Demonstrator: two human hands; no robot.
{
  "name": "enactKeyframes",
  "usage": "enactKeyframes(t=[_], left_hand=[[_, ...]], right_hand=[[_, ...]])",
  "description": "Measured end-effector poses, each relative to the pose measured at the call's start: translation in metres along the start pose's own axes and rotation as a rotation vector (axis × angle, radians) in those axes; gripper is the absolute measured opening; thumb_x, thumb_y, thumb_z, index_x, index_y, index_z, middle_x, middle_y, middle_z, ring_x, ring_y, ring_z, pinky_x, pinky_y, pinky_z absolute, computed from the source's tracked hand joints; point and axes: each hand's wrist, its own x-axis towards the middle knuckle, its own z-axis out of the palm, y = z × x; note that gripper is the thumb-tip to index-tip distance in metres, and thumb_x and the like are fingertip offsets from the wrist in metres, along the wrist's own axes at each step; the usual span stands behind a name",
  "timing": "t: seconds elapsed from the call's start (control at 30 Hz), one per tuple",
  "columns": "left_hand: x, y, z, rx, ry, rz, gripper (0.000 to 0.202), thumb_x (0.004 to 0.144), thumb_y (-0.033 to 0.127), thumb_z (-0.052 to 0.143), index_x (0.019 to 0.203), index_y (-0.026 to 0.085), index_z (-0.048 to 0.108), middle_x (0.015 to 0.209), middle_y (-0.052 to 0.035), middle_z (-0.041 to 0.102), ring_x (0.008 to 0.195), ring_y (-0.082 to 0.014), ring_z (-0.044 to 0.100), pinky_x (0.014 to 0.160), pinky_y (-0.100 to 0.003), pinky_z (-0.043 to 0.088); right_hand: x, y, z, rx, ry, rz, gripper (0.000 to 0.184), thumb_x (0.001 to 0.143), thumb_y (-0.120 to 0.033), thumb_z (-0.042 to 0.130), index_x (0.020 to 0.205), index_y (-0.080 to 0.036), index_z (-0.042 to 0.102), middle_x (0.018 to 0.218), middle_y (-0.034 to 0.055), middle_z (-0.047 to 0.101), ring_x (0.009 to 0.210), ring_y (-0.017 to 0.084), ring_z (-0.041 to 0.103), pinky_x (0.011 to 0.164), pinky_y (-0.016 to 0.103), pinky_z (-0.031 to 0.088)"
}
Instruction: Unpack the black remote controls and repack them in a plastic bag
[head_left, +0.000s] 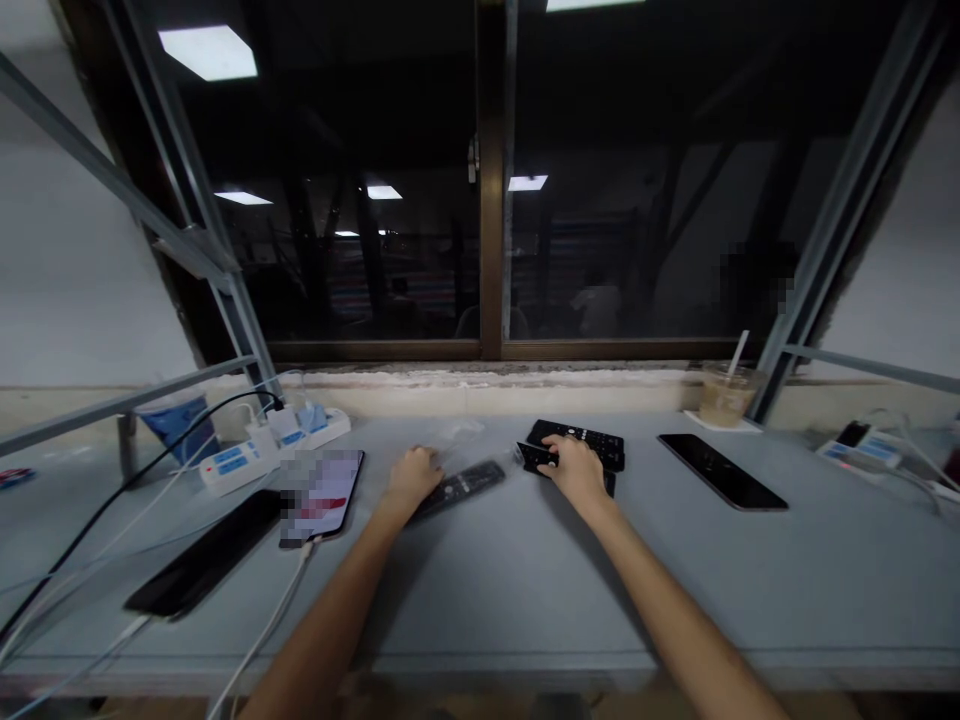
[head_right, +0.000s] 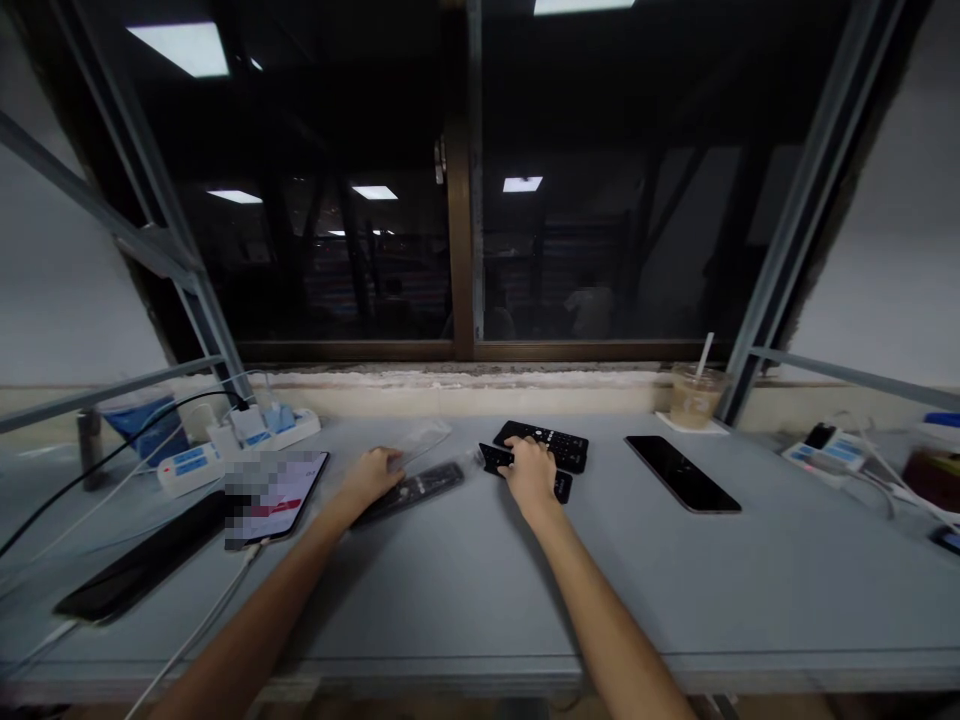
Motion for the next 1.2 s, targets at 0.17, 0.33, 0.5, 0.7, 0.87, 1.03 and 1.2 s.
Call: enactKeyframes(t=[0.17,0.33,0.5,0.7,0.87,1.03,1.2], left_hand=[[0.01,-0.009,0.009,-0.078,0.016,0.077,0.039,0.073,0.007,0.05,0.11,0.017,0.059,0.114,-0.0075,0.061,0.104,-0.0143,0.057,0.088,-0.019,0.04],[0.017,-0.014,0.014,-0.096,0.064,0.131,0.04,0.075,0.001,0.044,0.108,0.017,0.06,0.115,-0.0054,0.06,0.107,-0.0113,0.054,0.092,-0.019,0.038],[0.019,-0.017,0.012,-0.099,0.113,0.143,0.024,0.082,0.017,0.048,0.097,0.017,0.065,0.109,-0.007,0.063,0.102,-0.0155,0.057,0.088,-0.022,0.042],[0.01,-0.01,0.0,-0.079,0.336,0.191,0.024,0.086,0.022,0.04,0.092,0.019,0.063,0.107,-0.0057,0.061,0.096,-0.0159,0.057,0.087,-0.025,0.041],[-0.001,-0.001,-0.008,-0.113,0.407,0.261,0.018,0.079,0.012,0.043,0.089,0.019,0.057,0.097,-0.0039,0.06,0.093,-0.016,0.057,0.083,-0.026,0.04],[0.0,-0.003,-0.005,-0.099,0.329,0.197,0.022,0.076,0.005,0.039,0.085,0.019,0.053,0.089,-0.0031,0.064,0.088,-0.0164,0.058,0.078,-0.026,0.039],[0.003,-0.007,0.002,-0.094,0.329,0.229,0.041,0.071,-0.003,0.035,0.1,0.021,0.051,0.1,-0.0017,0.064,0.097,-0.014,0.056,0.087,-0.027,0.035]], right_hand=[[-0.002,-0.003,-0.002,0.034,-0.016,0.036,0.031,0.072,-0.027,0.062,0.103,-0.022,0.062,0.095,0.0038,0.069,0.09,0.02,0.062,0.071,0.028,0.045],[0.002,0.003,0.003,0.108,-0.054,0.017,0.024,0.078,-0.021,0.055,0.1,-0.02,0.064,0.098,0.0048,0.069,0.092,0.018,0.062,0.074,0.026,0.045],[0.006,0.009,0.008,0.194,-0.103,-0.023,0.024,0.077,-0.014,0.054,0.097,-0.022,0.066,0.098,0.0022,0.069,0.093,0.015,0.062,0.077,0.024,0.045],[0.0,0.004,-0.001,0.002,-0.082,0.035,0.029,0.072,-0.034,0.062,0.099,-0.023,0.065,0.098,0.0047,0.068,0.097,0.022,0.06,0.083,0.035,0.041],[-0.001,0.002,-0.001,-0.002,-0.111,0.05,0.036,0.076,-0.043,0.055,0.101,-0.019,0.065,0.098,0.0088,0.068,0.095,0.023,0.061,0.071,0.031,0.045],[0.004,0.011,0.006,0.057,-0.103,0.072,0.025,0.079,-0.023,0.051,0.1,-0.023,0.064,0.099,0.0038,0.069,0.093,0.019,0.062,0.07,0.027,0.044],[0.004,0.011,0.005,0.169,-0.095,0.071,0.028,0.072,-0.019,0.058,0.098,-0.027,0.064,0.093,-0.0018,0.07,0.089,0.015,0.063,0.064,0.023,0.044]])
